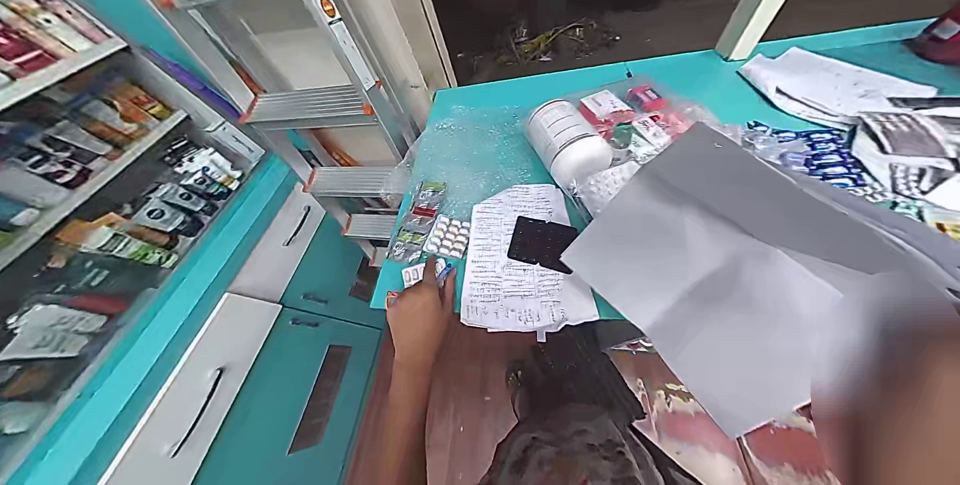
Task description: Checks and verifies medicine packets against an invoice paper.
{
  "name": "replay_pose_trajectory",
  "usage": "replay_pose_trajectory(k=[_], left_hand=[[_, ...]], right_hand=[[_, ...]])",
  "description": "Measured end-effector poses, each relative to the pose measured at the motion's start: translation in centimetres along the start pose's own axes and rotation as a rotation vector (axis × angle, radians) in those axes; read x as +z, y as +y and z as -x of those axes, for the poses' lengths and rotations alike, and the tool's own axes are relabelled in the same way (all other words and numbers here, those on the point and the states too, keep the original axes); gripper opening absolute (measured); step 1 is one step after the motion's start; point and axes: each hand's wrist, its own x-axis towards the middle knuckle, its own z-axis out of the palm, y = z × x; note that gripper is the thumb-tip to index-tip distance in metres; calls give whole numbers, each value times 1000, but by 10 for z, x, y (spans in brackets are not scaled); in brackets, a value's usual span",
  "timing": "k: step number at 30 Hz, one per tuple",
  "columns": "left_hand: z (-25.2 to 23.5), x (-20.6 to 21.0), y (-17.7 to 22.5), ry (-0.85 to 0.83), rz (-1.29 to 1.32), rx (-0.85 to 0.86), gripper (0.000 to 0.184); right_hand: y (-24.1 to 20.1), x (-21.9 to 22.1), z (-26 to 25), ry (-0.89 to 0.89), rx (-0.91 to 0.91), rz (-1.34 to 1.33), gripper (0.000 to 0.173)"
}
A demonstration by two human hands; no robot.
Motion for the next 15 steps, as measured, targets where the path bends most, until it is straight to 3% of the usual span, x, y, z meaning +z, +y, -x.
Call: replay_pose_trajectory(k=[3, 7, 10, 13, 15], left_hand=[[-11, 8, 4, 23, 13, 44, 50], [-21, 15, 8, 71, 29, 87, 47], [-16, -19, 16, 108, 58, 83, 48], [8, -78, 38, 250, 197, 314, 62], [32, -112, 66, 194, 379, 551, 57]], right_hand=[[-4, 6, -4, 40, 191, -17, 14], [-8, 7, 1, 32, 387, -92, 18], [-15, 3, 3, 56, 419, -101, 20], [-26, -9, 2, 71, 421, -47, 21], [-32, -20, 5, 60, 408, -8, 21]])
